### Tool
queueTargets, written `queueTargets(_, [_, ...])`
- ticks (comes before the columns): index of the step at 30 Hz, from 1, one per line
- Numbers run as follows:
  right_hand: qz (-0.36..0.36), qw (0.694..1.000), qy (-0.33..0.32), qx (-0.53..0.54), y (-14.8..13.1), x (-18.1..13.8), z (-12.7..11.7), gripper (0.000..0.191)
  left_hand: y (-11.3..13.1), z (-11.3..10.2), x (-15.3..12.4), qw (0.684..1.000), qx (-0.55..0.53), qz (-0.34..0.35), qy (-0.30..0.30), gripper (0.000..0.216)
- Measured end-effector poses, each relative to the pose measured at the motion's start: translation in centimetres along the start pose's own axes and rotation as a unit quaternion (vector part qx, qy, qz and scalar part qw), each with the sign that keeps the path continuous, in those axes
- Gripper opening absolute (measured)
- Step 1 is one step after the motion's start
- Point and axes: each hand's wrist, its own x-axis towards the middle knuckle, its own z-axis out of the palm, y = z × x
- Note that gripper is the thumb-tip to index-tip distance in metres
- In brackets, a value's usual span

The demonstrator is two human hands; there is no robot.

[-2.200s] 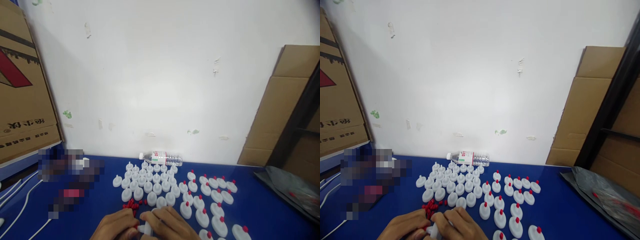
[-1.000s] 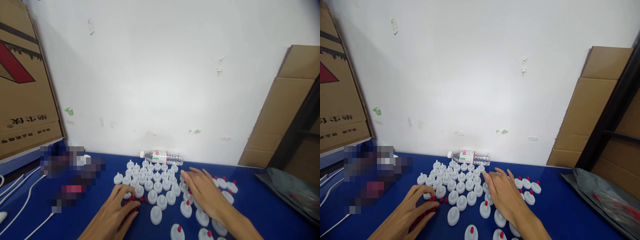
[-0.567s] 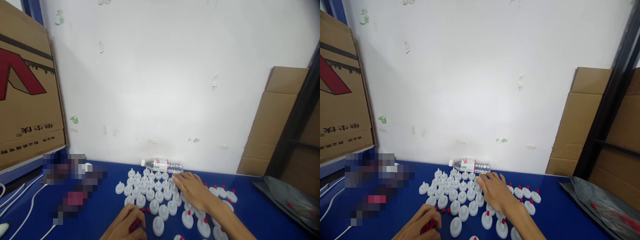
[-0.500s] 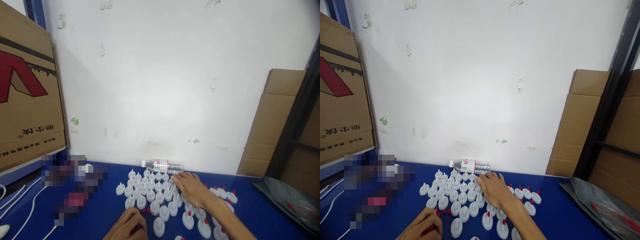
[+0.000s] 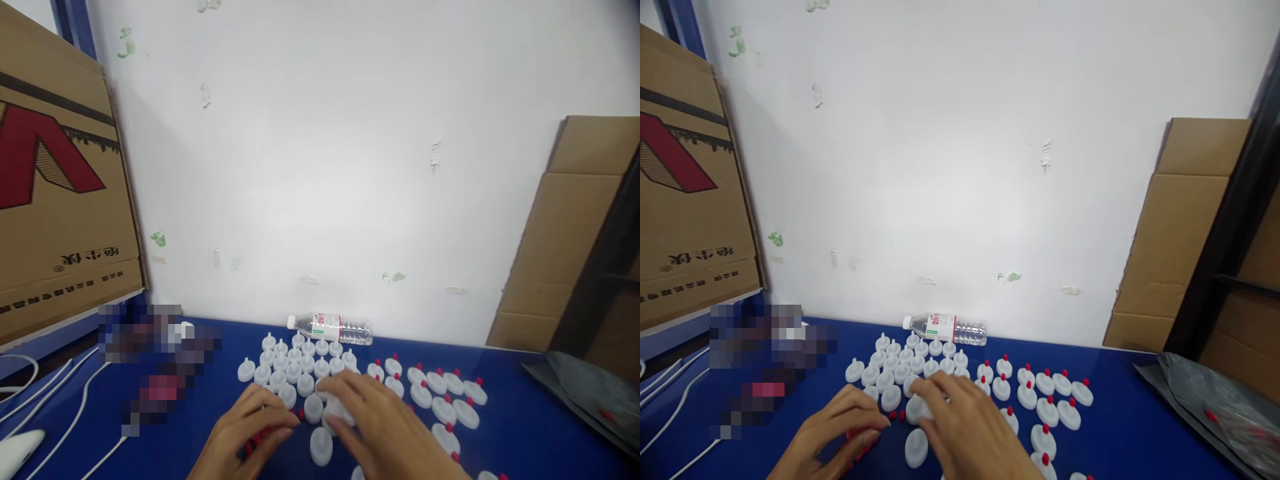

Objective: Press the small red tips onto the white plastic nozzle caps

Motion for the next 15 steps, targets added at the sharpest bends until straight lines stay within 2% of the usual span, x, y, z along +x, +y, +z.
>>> queueTargets(2, [-0.049, 0.999, 0.016, -0.015, -0.9, 0.0, 1.5, 0.045, -0.1, -0.3, 0.1, 1.000, -0.017, -0.023, 0.014, 0.015])
queueTargets(6, [-0.065, 0.996, 0.056, -0.003, -1.4, -0.3, 3.4, 0.047, -0.4, -0.4, 0.1, 0.999, -0.042, -0.027, 0.021, 0.013])
queueTargets(11, [-0.088, 0.992, 0.077, 0.046, -1.3, -0.5, 3.6, 0.042, 0.0, -0.2, 0.3, 0.998, -0.055, -0.010, 0.009, 0.014])
queueTargets(15, [-0.102, 0.990, 0.092, 0.032, -1.6, -0.3, 3.7, 0.036, 0.3, -0.5, 0.5, 0.999, -0.045, 0.014, 0.004, 0.015])
